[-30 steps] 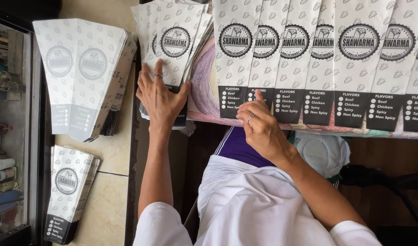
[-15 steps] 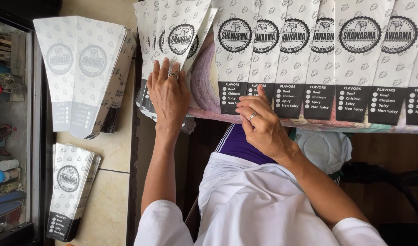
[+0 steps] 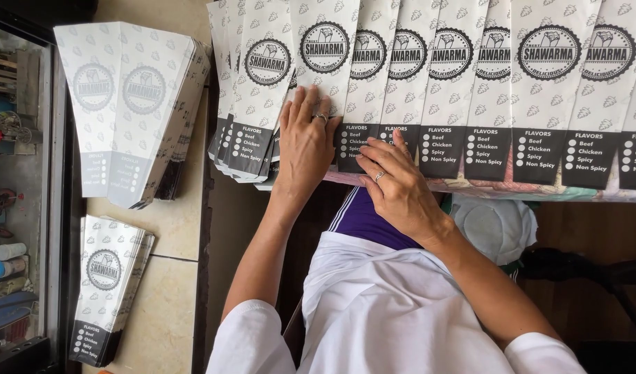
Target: Applying glue to the edges of paper food sleeves and folding them into their final shape for use.
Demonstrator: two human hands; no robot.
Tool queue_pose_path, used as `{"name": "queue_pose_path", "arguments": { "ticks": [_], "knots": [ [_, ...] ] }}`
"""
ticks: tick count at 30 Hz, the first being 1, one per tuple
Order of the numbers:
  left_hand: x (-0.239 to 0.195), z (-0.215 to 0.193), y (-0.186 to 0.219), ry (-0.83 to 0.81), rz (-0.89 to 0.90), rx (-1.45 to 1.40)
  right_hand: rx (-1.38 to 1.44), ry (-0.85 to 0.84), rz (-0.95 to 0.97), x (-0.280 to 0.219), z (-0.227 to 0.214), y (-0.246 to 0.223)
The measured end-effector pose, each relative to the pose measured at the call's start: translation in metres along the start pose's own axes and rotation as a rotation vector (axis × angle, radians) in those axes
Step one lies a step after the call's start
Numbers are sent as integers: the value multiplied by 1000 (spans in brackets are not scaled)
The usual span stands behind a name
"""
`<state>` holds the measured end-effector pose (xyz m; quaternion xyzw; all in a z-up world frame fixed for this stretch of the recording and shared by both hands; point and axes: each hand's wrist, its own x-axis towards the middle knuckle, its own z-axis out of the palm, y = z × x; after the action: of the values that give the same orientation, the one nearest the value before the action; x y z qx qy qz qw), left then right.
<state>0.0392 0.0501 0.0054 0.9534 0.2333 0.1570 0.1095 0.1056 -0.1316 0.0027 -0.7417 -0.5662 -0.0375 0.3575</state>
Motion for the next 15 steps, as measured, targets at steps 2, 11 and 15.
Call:
{"name": "queue_pose_path", "arguments": {
  "ticks": [2, 11, 15],
  "knots": [
    [-1, 4, -7, -15, 7, -18, -5, -17, 9, -1, 0, 1],
    [-21, -26, -29, 221, 216, -248, 36, 19, -17, 6, -8, -7],
    [-54, -41, -49, 334, 254, -320, 117, 135, -88, 16, 0, -17]
  ]
}}
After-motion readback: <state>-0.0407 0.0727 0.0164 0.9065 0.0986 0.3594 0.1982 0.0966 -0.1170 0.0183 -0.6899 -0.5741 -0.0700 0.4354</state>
